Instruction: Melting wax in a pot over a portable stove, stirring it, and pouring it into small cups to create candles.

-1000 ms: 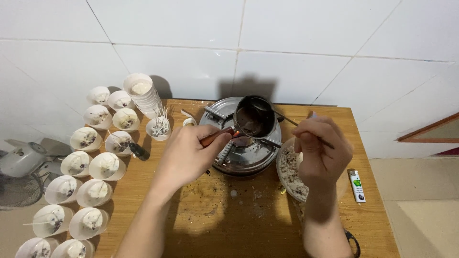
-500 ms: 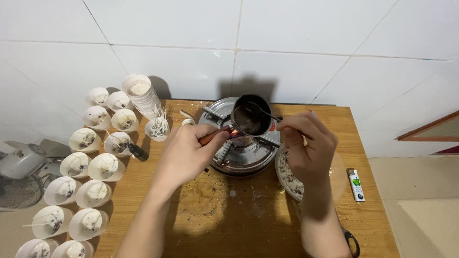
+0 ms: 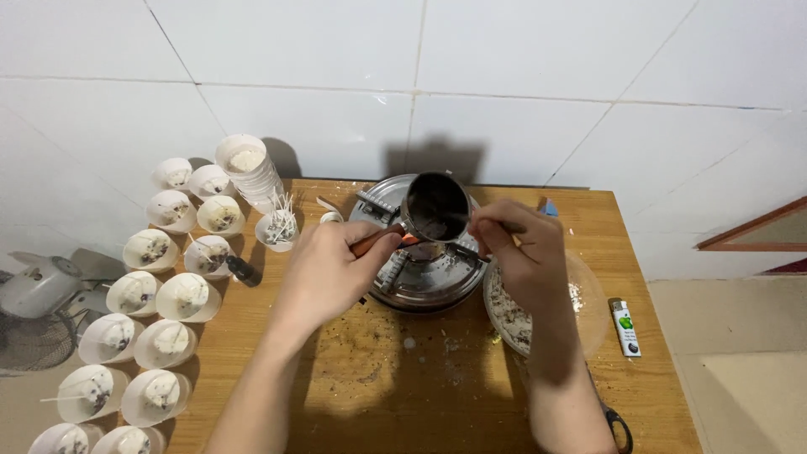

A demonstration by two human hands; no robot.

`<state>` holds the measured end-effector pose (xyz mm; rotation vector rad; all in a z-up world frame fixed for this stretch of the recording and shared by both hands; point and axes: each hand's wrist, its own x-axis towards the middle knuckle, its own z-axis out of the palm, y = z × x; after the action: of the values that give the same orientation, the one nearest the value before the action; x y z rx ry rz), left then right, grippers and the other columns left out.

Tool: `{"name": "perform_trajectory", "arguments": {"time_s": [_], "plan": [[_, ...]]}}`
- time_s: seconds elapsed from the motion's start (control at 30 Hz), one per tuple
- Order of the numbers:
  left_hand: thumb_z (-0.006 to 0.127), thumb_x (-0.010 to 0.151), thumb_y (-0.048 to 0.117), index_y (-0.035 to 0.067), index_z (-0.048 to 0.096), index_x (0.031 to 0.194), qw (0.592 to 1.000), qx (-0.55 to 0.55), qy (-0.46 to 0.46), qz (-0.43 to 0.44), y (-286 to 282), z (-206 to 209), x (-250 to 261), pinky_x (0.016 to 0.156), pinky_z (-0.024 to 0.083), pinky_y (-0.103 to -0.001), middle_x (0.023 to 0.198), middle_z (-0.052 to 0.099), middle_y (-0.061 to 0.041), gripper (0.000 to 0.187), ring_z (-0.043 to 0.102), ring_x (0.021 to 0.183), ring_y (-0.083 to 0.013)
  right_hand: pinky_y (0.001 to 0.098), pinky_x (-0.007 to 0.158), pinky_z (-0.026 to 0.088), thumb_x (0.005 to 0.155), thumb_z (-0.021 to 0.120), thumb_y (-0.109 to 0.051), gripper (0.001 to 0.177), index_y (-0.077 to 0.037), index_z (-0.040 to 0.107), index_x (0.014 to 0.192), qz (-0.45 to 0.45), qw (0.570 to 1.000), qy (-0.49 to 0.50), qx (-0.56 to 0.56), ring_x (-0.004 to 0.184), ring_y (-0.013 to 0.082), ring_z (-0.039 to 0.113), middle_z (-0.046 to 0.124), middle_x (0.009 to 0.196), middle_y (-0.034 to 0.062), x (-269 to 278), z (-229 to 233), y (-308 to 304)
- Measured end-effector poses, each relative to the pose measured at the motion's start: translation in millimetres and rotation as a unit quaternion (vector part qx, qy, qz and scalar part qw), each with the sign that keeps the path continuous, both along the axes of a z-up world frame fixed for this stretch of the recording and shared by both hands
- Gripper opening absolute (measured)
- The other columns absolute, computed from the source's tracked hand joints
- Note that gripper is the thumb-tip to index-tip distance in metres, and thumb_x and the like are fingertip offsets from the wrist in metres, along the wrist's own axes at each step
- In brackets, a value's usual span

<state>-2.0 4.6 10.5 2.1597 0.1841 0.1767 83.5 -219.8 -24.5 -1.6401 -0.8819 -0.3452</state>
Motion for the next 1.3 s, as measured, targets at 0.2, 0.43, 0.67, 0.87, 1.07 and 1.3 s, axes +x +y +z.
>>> {"name": "perform_trajectory", "arguments": {"time_s": [0.2, 0.43, 0.67, 0.87, 1.07, 1.3], "plan": [[0.072, 0.088, 0.020, 0.006, 0.084, 0.082, 1.000, -0.002, -0.011, 0.002, -1.6, -2.6, -1.6, 0.047, 0.033, -0.029, 0.039, 0.053, -0.009, 0.019, 0.045, 0.040, -0.0190, 0.0326, 0.056, 0.049, 0.107, 0.058, -0.007, 0.022, -0.005, 0.071, 0.090, -0.075, 0.995, -0.061, -0.032, 0.051, 0.0201, 0.052, 0.053, 0.059, 0.0070, 5.4, 7.9, -1.1], [0.070, 0.089, 0.018, 0.006, 0.084, 0.084, 1.000, 0.004, -0.030, -0.004, -0.4, -0.5, 2.1, 0.044, 0.031, -0.029, 0.037, 0.051, -0.009, 0.019, 0.039, 0.036, -0.0189, 0.0328, 0.056, 0.050, 0.102, 0.060, -0.006, 0.020, -0.004, 0.077, 0.093, 0.024, 0.999, 0.018, -0.014, 0.050, 0.0185, 0.054, 0.059, 0.059, 0.0106, -3.6, 7.6, -6.5], [0.071, 0.089, 0.017, 0.004, 0.085, 0.084, 1.000, -0.013, -0.005, -0.020, -6.3, 2.2, -0.7, 0.044, 0.031, -0.026, 0.037, 0.052, -0.007, 0.019, 0.040, 0.037, -0.0158, 0.0315, 0.055, 0.051, 0.102, 0.060, 0.000, 0.014, -0.001, 0.074, 0.103, -0.076, 0.996, -0.044, -0.031, 0.048, 0.0178, 0.057, 0.059, 0.060, 0.0097, -0.2, 11.1, -3.0], [0.070, 0.090, 0.016, 0.002, 0.086, 0.088, 0.999, -0.035, -0.005, -0.035, -10.8, 8.9, 3.2, 0.042, 0.031, -0.026, 0.039, 0.053, -0.010, 0.022, 0.040, 0.037, -0.0160, 0.0280, 0.051, 0.051, 0.096, 0.069, -0.001, 0.009, -0.004, 0.076, 0.091, -0.057, 0.998, -0.027, -0.002, 0.043, 0.0169, 0.058, 0.062, 0.052, 0.0062, -2.3, 6.8, -3.5], [0.071, 0.090, 0.017, 0.002, 0.086, 0.087, 0.999, -0.028, -0.006, -0.018, -7.7, 6.7, 4.0, 0.043, 0.030, -0.027, 0.039, 0.054, -0.011, 0.021, 0.040, 0.038, -0.0164, 0.0313, 0.052, 0.053, 0.103, 0.060, -0.011, 0.023, -0.005, 0.077, 0.090, -0.006, 0.999, -0.034, -0.027, 0.045, 0.0197, 0.058, 0.062, 0.053, 0.0096, 2.4, 14.9, -11.8], [0.070, 0.089, 0.028, 0.009, 0.086, 0.090, 0.998, 0.019, 0.057, -0.016, -12.3, -29.3, 8.3, 0.053, 0.042, -0.033, 0.052, 0.064, -0.012, 0.025, 0.058, 0.052, -0.0264, 0.0300, 0.051, 0.054, 0.101, 0.061, -0.002, 0.021, -0.004, 0.078, 0.089, -0.055, 0.995, -0.068, -0.039, 0.045, 0.0177, 0.060, 0.063, 0.056, 0.0067, 11.4, 9.6, -9.1]]}}
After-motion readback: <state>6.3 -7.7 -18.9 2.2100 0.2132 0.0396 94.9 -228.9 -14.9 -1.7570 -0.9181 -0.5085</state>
